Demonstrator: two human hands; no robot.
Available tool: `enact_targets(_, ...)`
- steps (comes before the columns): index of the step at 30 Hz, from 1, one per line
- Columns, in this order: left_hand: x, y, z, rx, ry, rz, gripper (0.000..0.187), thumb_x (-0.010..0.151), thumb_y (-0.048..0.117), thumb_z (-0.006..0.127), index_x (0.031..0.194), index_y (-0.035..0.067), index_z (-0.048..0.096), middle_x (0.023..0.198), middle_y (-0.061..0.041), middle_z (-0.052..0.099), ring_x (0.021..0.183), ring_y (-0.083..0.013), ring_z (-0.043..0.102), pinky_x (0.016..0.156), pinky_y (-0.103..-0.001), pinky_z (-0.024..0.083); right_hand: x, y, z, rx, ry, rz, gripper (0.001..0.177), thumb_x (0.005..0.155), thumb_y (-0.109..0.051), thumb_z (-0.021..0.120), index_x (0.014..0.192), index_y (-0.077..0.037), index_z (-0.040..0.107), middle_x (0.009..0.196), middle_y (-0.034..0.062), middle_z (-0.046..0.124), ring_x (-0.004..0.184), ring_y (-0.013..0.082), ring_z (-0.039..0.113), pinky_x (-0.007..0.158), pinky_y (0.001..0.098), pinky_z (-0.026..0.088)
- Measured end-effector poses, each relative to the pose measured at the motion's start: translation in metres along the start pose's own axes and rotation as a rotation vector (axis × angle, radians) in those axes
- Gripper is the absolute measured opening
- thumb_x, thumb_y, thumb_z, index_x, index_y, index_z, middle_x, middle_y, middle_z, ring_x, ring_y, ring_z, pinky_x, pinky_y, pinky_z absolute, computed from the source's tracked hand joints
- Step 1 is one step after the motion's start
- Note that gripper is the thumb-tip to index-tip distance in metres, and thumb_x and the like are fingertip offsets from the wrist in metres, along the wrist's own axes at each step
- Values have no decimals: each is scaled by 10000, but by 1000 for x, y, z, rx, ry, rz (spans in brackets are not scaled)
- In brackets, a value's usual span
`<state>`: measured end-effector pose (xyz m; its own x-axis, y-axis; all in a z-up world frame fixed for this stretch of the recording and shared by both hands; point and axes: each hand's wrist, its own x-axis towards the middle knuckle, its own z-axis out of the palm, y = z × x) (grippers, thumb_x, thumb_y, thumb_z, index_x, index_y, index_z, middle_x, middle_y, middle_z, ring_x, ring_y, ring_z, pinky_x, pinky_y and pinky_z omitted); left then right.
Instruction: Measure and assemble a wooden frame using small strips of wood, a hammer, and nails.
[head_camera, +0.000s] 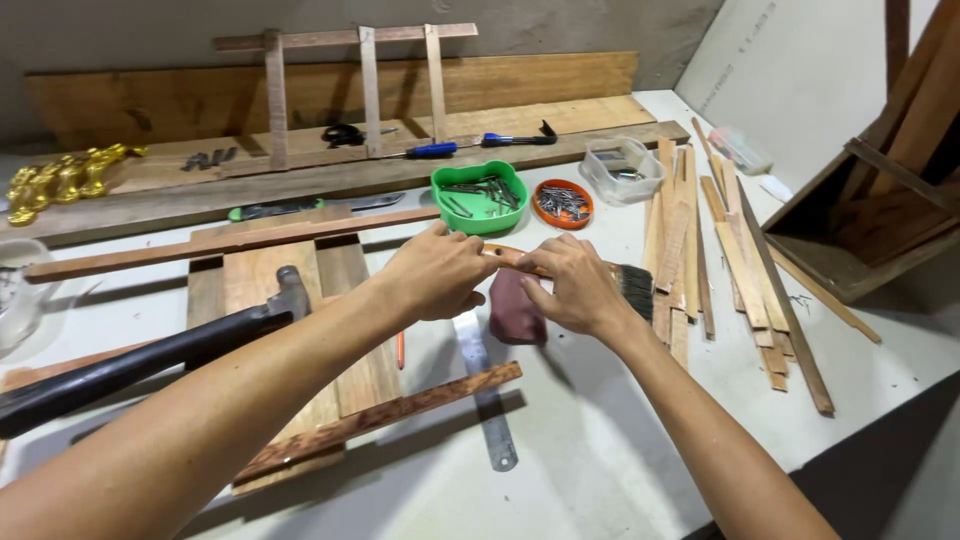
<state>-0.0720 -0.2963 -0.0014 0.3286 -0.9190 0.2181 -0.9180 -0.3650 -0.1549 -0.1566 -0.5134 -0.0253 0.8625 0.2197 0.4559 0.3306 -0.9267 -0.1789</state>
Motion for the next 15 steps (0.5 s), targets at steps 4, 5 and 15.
enact_targets(4, 43, 5, 8, 81, -141, 28, 382, 810, 374, 795, 1096, 141, 696, 1006, -81, 697, 1005, -262, 679, 881, -426, 481, -9, 40, -13, -28, -79, 121, 219, 864, -245, 729, 1023, -104, 783, 976, 99, 733, 955, 280, 637, 918, 419, 476)
enact_targets(5, 55, 3, 11, 86, -133, 45, 341, 812, 363, 795, 1051, 136, 705, 987, -82, 699, 995, -259, 679, 864, -424, 478, -8, 51, -16, -38, -61, 94, 220, 841, -226, 737, 1011, -94, 784, 987, 113, 736, 982, 291, 638, 928, 430, 475)
enact_targets(15, 166, -37, 57, 113, -4, 96, 100, 806, 236, 740, 813, 136, 745, 901, -49, 719, 926, -235, 701, 832, -422, 461, 38, 150, -5, -47, -96, 163, 216, 812, -198, 763, 992, -82, 790, 1013, 128, 748, 1037, 291, 640, 981, 445, 490)
